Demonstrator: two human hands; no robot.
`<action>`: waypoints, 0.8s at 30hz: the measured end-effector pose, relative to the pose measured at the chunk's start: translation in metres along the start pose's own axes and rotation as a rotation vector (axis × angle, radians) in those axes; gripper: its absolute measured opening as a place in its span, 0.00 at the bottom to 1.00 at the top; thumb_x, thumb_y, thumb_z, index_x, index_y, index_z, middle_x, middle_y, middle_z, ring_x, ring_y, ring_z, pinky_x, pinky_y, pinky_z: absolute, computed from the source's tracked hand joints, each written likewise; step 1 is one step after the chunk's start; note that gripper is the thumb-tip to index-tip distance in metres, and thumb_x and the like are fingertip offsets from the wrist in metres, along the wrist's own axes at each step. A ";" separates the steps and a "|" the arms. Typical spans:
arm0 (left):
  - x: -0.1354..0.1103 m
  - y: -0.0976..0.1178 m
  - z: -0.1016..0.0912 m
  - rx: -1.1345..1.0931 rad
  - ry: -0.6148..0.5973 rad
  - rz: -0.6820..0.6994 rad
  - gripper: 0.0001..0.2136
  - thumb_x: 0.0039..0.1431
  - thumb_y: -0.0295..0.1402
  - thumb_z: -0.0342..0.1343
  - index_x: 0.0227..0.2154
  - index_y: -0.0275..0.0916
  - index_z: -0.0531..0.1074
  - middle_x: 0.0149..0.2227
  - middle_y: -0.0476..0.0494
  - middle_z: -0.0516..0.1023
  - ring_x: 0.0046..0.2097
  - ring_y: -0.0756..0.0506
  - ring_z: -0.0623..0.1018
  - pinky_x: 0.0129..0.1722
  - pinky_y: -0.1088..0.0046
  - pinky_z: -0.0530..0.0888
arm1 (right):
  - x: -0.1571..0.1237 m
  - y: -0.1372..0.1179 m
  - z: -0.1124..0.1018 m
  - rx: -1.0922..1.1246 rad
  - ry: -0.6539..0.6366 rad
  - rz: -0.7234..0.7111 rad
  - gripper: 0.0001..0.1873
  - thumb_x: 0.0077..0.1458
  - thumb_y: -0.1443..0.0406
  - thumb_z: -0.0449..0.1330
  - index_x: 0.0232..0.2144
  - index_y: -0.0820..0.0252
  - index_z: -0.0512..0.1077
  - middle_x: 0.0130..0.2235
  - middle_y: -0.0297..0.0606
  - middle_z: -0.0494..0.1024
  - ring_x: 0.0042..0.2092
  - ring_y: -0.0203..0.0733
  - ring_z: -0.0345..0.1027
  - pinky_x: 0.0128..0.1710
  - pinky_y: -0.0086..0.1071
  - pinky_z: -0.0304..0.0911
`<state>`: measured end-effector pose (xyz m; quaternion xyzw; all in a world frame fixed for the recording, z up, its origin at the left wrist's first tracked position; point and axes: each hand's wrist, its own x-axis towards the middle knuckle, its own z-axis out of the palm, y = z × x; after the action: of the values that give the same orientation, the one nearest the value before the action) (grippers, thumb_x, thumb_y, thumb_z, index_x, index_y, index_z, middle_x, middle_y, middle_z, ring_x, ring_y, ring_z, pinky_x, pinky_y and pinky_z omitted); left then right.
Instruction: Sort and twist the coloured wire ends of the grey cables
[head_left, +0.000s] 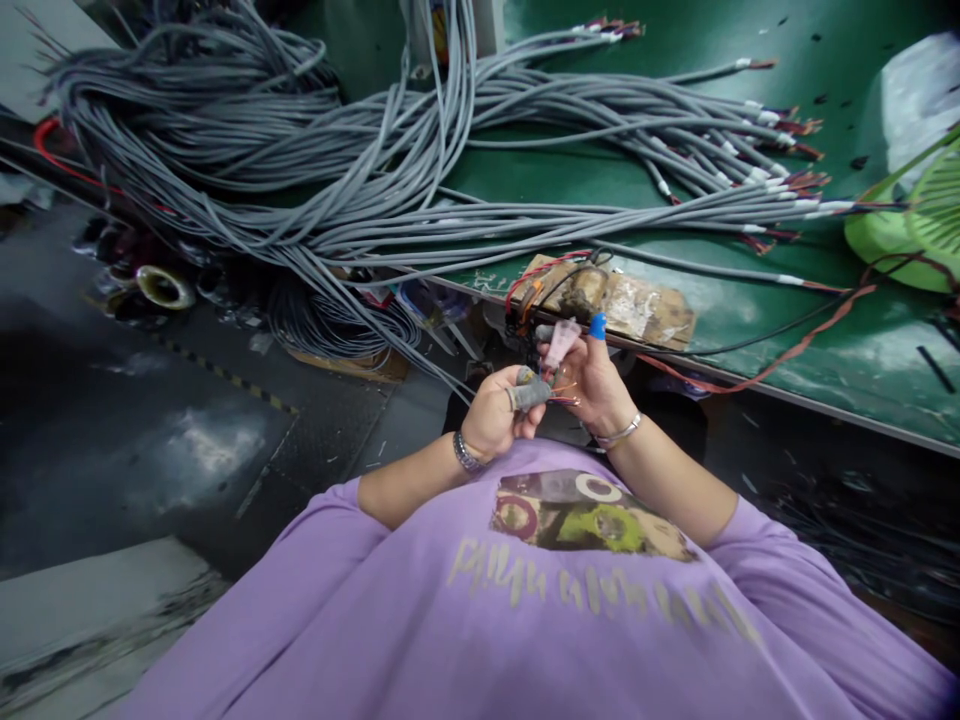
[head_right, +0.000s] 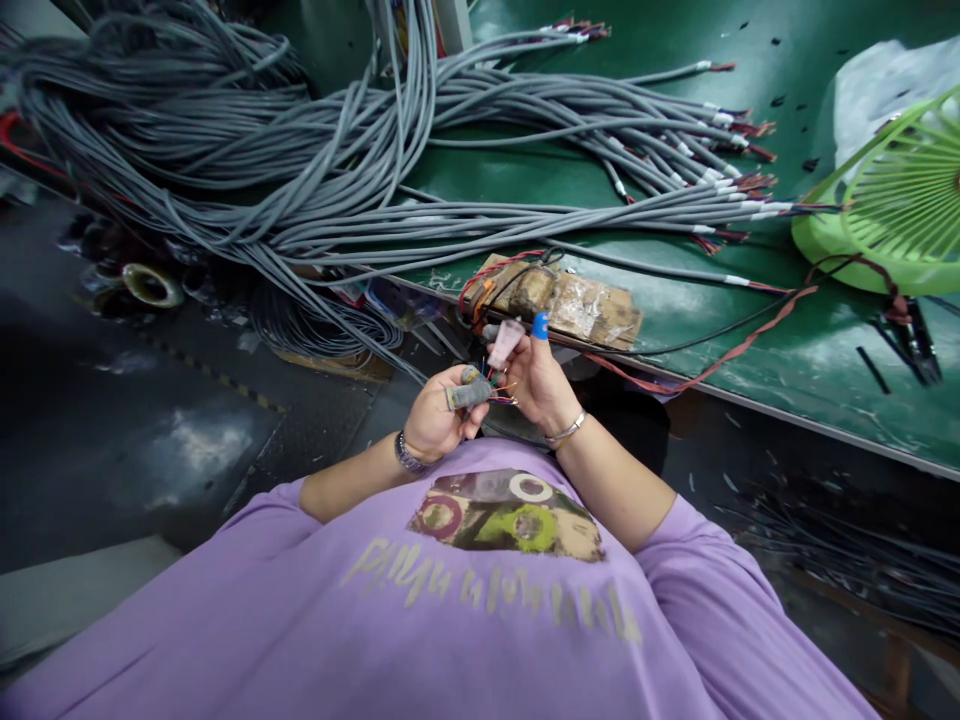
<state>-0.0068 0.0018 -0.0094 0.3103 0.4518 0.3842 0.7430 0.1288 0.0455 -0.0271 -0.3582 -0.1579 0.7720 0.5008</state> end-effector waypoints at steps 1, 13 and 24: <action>-0.002 0.000 0.000 0.006 0.000 0.004 0.18 0.43 0.42 0.67 0.24 0.38 0.63 0.16 0.54 0.71 0.12 0.54 0.64 0.10 0.81 0.55 | -0.001 -0.001 -0.002 -0.015 -0.020 0.006 0.34 0.49 0.33 0.56 0.31 0.57 0.74 0.28 0.34 0.78 0.25 0.33 0.67 0.23 0.27 0.62; -0.003 0.001 0.001 -0.073 0.084 0.059 0.17 0.42 0.41 0.66 0.26 0.39 0.63 0.16 0.55 0.70 0.13 0.54 0.64 0.11 0.80 0.58 | -0.007 0.000 -0.002 -0.063 -0.013 -0.103 0.26 0.45 0.43 0.68 0.29 0.59 0.74 0.26 0.31 0.75 0.24 0.30 0.63 0.23 0.25 0.59; 0.004 -0.001 0.000 -0.045 0.059 0.020 0.18 0.41 0.42 0.67 0.25 0.39 0.64 0.16 0.54 0.70 0.13 0.54 0.64 0.12 0.81 0.56 | -0.003 -0.001 0.005 0.014 0.066 -0.053 0.24 0.47 0.45 0.69 0.27 0.58 0.73 0.26 0.31 0.77 0.26 0.32 0.68 0.26 0.28 0.63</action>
<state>-0.0053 0.0049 -0.0118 0.2865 0.4616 0.4107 0.7323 0.1271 0.0439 -0.0216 -0.3758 -0.1451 0.7474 0.5284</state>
